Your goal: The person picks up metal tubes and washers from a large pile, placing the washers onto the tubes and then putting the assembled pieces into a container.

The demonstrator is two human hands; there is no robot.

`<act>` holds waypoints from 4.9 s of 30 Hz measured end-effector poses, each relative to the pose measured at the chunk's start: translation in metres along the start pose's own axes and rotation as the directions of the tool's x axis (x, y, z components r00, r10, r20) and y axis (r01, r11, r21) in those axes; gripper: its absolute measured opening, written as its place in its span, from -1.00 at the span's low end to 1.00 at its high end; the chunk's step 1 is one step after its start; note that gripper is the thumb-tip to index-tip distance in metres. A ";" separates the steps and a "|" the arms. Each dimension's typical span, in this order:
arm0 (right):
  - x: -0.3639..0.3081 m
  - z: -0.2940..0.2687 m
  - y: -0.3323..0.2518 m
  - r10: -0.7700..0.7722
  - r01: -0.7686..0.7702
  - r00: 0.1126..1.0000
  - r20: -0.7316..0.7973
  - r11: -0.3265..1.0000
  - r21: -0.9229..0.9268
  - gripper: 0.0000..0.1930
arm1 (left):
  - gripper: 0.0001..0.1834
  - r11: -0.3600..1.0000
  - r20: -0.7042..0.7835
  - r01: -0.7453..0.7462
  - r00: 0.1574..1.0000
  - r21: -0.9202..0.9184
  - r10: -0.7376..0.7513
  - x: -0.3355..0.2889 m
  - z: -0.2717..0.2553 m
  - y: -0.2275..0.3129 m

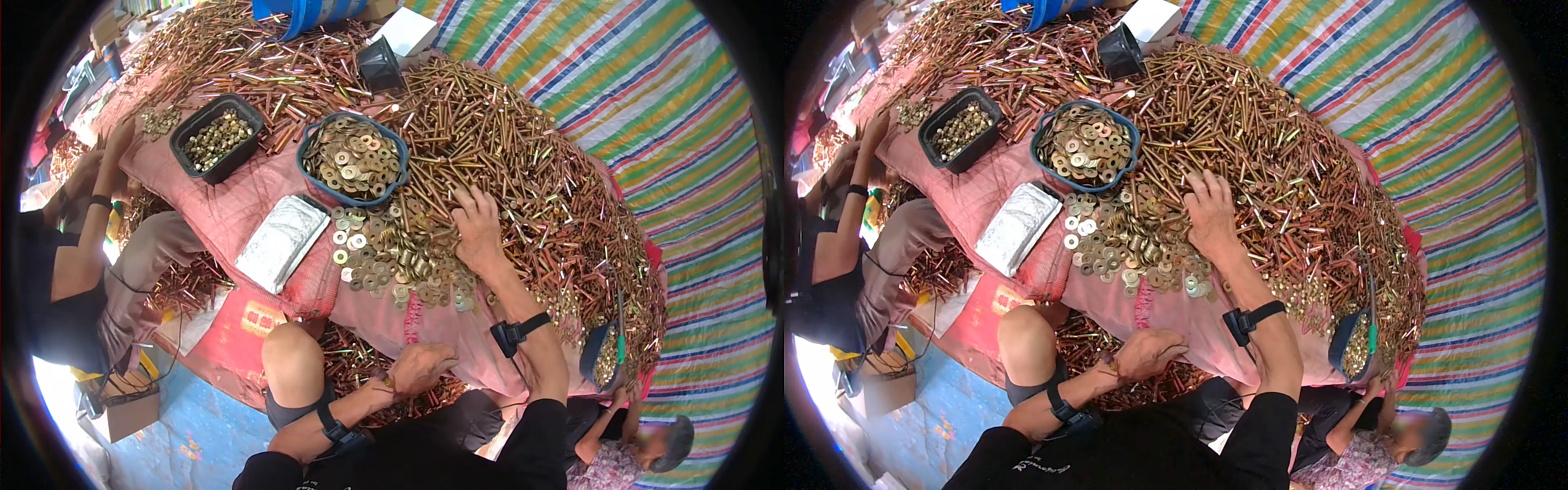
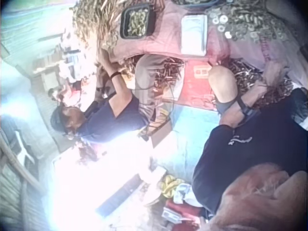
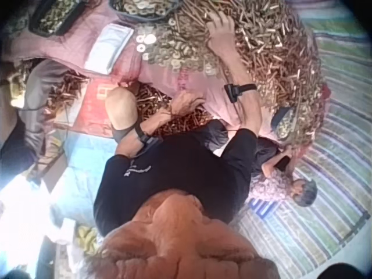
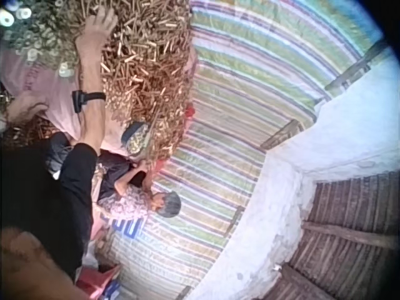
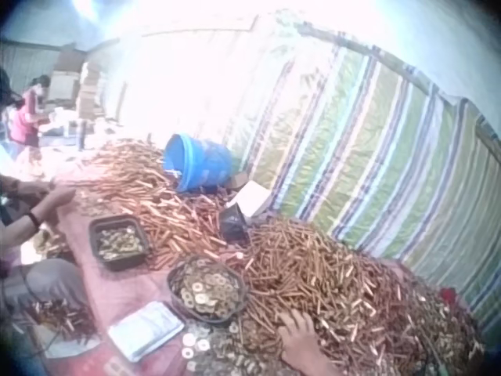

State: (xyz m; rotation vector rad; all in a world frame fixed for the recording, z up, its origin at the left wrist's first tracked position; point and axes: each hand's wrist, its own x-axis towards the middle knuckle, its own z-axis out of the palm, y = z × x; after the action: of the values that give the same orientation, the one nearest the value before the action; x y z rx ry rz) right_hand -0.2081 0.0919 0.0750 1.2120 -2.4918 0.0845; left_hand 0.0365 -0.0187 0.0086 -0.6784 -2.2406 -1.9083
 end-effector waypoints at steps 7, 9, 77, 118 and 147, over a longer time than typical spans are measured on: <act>-0.006 -0.019 -0.010 -0.067 0.068 0.998 -0.005 0.998 0.008 -0.68 | -0.90 0.996 -0.052 -0.062 0.997 0.069 0.065 0.007 0.009 0.000; -0.003 -0.028 -0.020 -0.005 -0.004 0.998 0.067 0.990 0.139 -0.70 | -0.89 0.997 -0.050 0.020 0.999 0.069 -0.016 0.005 0.007 0.001; -0.186 -0.032 -0.048 0.403 -0.374 0.879 0.256 0.248 0.893 -0.52 | -0.78 0.911 -0.333 0.178 0.891 -0.373 -0.310 0.090 0.024 0.038; -0.174 -0.026 -0.068 0.486 -0.246 0.866 -0.118 0.620 0.745 -0.66 | -0.81 0.978 -0.563 0.206 0.813 0.040 -0.148 0.065 0.021 0.055; -0.161 -0.039 -0.108 0.517 -0.029 0.697 0.497 -0.672 0.740 -0.68 | -0.73 0.627 -0.359 0.182 0.687 -0.757 -0.632 0.050 0.054 0.039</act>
State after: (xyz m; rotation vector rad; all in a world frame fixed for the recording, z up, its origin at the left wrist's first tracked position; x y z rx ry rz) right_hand -0.0225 0.1522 0.0434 -0.0233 -1.5516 3.1274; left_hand 0.0185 0.0496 0.0518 0.5015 -1.3232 -2.6884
